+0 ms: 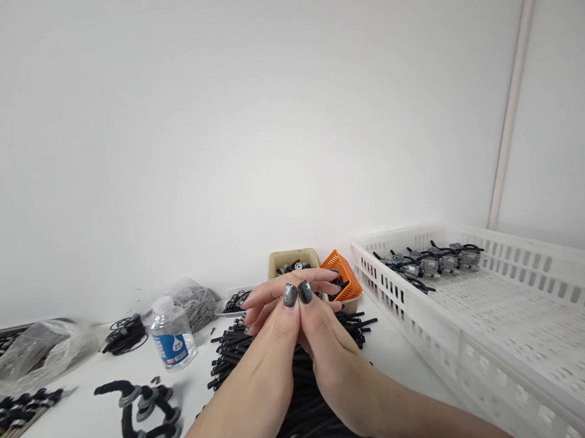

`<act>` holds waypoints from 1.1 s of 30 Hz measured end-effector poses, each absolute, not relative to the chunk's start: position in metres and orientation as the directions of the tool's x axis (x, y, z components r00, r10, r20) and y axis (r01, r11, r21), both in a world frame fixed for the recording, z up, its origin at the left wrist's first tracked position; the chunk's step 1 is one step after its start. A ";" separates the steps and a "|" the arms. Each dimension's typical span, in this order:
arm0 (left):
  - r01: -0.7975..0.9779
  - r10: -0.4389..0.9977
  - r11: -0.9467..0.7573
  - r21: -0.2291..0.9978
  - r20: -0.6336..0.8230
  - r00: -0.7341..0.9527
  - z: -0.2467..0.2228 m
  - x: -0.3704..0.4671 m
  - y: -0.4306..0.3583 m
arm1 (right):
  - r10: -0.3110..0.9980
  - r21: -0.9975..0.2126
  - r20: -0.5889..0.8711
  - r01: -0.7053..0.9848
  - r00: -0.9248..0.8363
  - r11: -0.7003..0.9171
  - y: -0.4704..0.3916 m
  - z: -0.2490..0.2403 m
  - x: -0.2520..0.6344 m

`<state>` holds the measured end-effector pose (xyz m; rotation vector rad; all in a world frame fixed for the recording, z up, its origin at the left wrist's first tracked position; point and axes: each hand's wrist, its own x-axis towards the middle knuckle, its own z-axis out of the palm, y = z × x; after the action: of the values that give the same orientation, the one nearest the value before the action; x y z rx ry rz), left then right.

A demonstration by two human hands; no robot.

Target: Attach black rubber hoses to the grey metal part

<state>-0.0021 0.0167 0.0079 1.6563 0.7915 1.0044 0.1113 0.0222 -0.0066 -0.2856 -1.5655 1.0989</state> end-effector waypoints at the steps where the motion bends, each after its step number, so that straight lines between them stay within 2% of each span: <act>1: 0.038 0.865 -0.295 0.955 0.249 0.436 0.006 -0.003 0.017 | 0.693 -0.760 0.645 -0.372 -0.322 0.534 0.022 -0.006 0.111; 17: 0.120 0.888 -0.291 0.949 0.222 0.403 0.003 -0.004 0.018 | 0.687 -0.751 0.656 -0.367 -0.313 0.549 0.023 -0.008 0.110; 33: 0.076 0.878 -0.305 0.949 0.249 0.408 0.004 -0.004 0.017 | 0.701 -0.766 0.639 -0.340 -0.317 0.545 0.025 -0.007 0.111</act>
<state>-0.0036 0.0174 0.0036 1.6853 0.8448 1.0251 0.1108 0.0253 -0.0067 -0.3160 -1.5737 1.0742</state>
